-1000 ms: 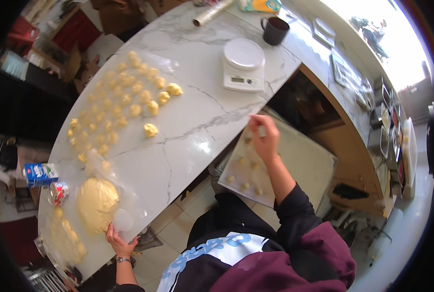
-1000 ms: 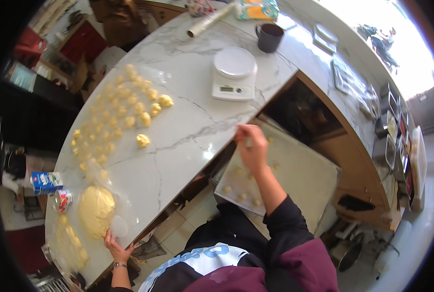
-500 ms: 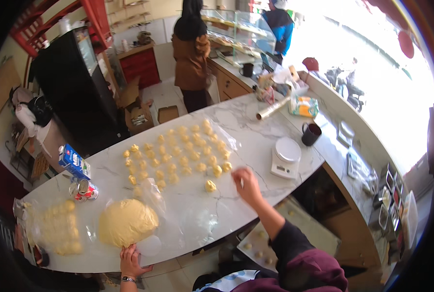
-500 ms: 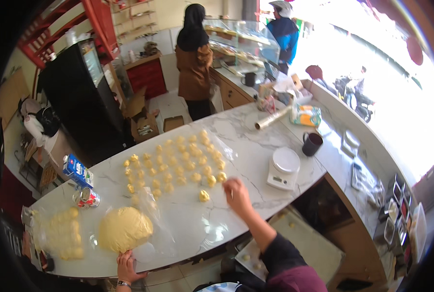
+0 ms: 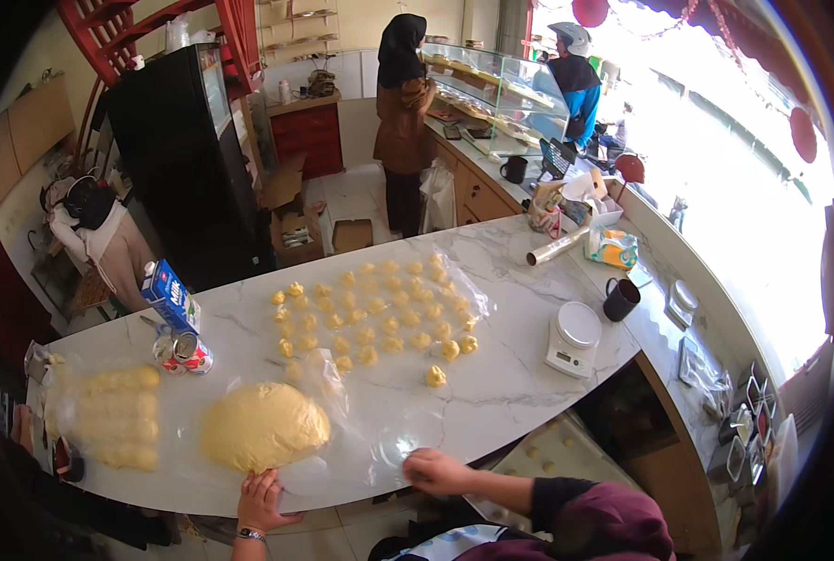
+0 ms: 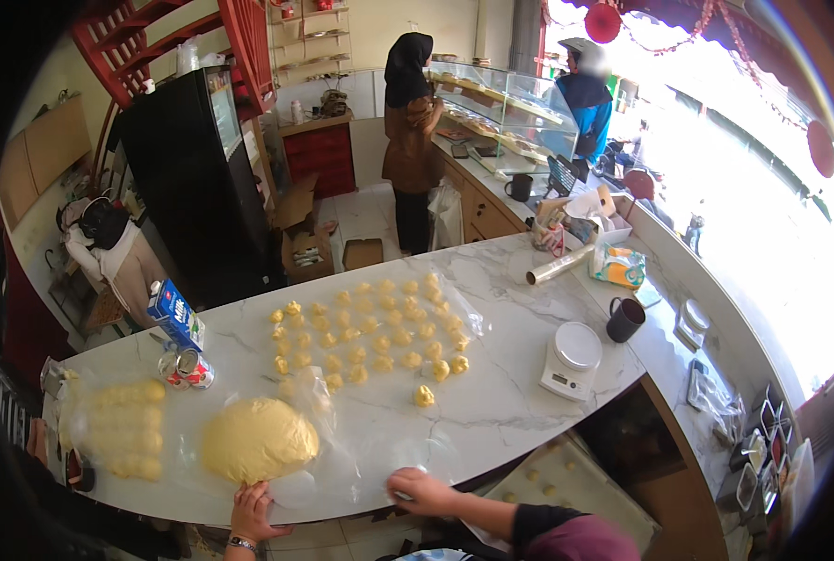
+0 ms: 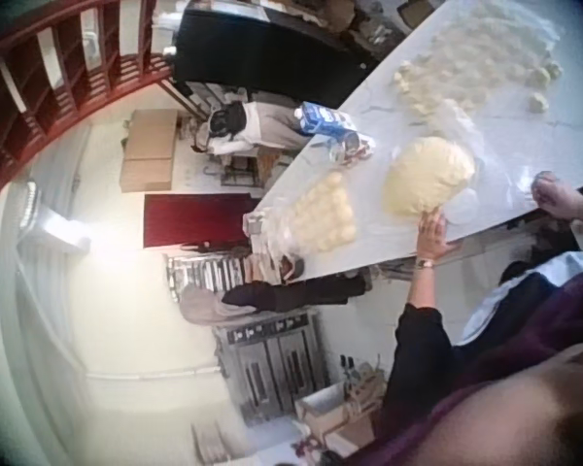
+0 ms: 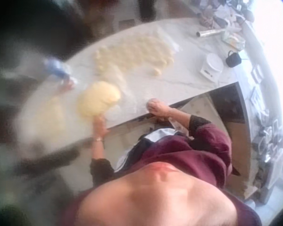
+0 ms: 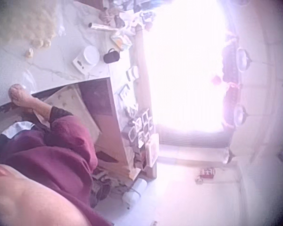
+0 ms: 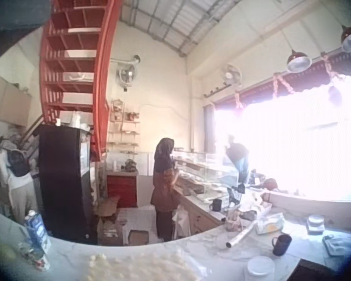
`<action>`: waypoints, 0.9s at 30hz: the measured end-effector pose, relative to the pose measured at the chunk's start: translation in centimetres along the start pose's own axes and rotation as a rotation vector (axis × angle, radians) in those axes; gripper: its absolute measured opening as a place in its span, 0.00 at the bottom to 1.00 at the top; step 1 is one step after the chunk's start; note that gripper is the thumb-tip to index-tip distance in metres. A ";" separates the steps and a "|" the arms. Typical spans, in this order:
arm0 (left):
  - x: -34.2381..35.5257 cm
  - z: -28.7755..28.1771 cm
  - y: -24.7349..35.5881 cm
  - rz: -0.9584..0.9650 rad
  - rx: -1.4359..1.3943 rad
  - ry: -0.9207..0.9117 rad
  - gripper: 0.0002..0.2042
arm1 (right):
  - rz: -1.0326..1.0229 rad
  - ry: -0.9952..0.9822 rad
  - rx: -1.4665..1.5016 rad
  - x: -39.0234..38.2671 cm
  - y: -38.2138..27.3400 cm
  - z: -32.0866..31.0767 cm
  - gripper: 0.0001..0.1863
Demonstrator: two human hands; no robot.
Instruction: The person sprinkles flour onto a baking tray, then shapes individual pieces of dough into rounds and places them in rows on the tray.
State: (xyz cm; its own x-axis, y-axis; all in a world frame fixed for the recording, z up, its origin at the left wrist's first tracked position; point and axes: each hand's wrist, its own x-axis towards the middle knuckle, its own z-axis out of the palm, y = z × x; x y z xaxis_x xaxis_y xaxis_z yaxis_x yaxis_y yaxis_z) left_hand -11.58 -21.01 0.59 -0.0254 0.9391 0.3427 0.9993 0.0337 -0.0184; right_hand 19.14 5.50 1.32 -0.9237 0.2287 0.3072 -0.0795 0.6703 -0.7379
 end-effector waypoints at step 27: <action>0.4 -0.4 0.1 -0.028 -0.004 -0.052 0.34 | 0.123 0.242 -0.320 1.4 4.4 -4.7 0.09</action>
State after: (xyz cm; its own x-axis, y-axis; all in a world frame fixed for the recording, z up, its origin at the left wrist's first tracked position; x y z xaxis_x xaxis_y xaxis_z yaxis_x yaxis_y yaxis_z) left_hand -11.47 -20.79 1.10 -0.0548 0.9543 0.2937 0.9982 0.0590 -0.0054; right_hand 19.29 12.06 1.31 -0.8012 0.4544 0.3893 0.1815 0.8045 -0.5655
